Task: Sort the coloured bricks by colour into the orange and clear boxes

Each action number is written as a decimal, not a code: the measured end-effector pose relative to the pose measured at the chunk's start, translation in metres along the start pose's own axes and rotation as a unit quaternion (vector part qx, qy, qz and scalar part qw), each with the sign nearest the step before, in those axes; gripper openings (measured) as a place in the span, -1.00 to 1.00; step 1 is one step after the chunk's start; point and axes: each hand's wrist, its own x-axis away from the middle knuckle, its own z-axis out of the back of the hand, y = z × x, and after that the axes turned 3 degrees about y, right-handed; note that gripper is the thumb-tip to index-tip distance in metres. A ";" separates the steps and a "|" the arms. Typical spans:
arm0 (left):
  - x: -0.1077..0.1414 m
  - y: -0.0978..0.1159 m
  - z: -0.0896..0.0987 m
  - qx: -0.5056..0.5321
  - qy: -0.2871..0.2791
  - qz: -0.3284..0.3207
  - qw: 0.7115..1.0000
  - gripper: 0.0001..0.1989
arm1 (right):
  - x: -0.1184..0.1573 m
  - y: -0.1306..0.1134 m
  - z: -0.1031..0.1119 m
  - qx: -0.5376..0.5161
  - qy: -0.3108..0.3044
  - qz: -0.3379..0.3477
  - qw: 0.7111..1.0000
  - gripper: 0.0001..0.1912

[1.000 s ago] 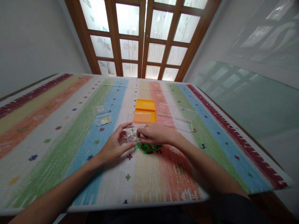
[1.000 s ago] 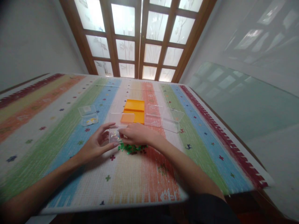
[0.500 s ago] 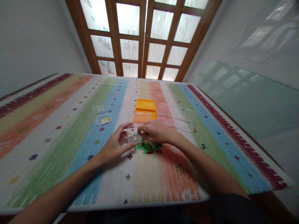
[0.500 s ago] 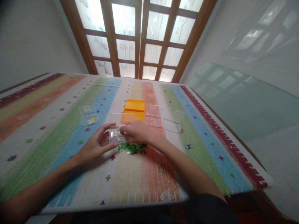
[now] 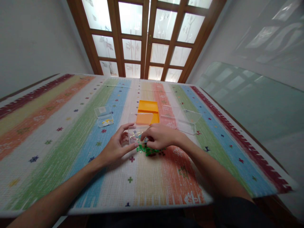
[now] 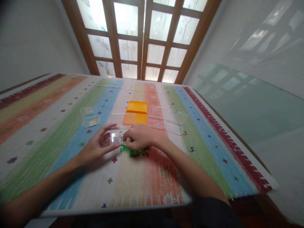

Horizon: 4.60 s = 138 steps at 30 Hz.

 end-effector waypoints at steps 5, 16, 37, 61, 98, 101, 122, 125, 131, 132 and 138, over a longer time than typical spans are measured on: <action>-0.001 0.003 0.002 0.031 0.001 0.007 0.999 -0.32 | 0.002 -0.004 0.002 0.007 -0.002 -0.003 1.000 -0.68; -0.013 0.009 0.018 0.002 0.134 0.056 0.989 -0.24 | 0.001 0.011 0.002 -0.014 0.051 -0.012 0.999 -0.89; -0.017 0.003 0.025 -0.017 0.141 0.043 0.989 -0.25 | -0.013 0.021 -0.019 0.037 0.022 -0.072 0.996 -0.85; 0.000 0.001 -0.002 0.015 0.003 0.008 1.000 -0.31 | -0.008 -0.002 -0.001 0.007 -0.008 -0.028 1.000 -0.80; -0.014 0.003 0.020 -0.006 0.123 0.039 0.992 -0.26 | -0.023 0.003 -0.039 0.092 0.050 -0.068 0.992 -0.79; -0.014 0.003 0.020 -0.004 0.123 0.038 0.992 -0.26 | -0.021 0.001 -0.035 0.089 0.040 -0.064 0.993 -0.81; -0.007 0.004 0.007 0.024 0.056 0.031 0.998 -0.26 | -0.009 0.013 -0.015 0.010 0.152 -0.020 0.988 -0.78; -0.004 0.000 0.002 0.028 0.028 0.018 0.999 -0.28 | -0.013 0.014 -0.022 0.030 0.144 -0.012 0.989 -0.78; -0.001 -0.004 0.001 0.029 0.000 0.009 1.000 -0.29 | -0.016 0.011 -0.027 0.045 0.124 0.022 0.991 -0.77; -0.001 -0.004 0.001 0.030 0.000 0.009 1.000 -0.29 | -0.015 0.012 -0.026 0.042 0.122 0.027 0.991 -0.77; -0.005 -0.001 0.004 0.048 0.023 0.013 0.998 -0.28 | 0.001 0.022 -0.006 0.020 0.179 0.009 0.984 -0.70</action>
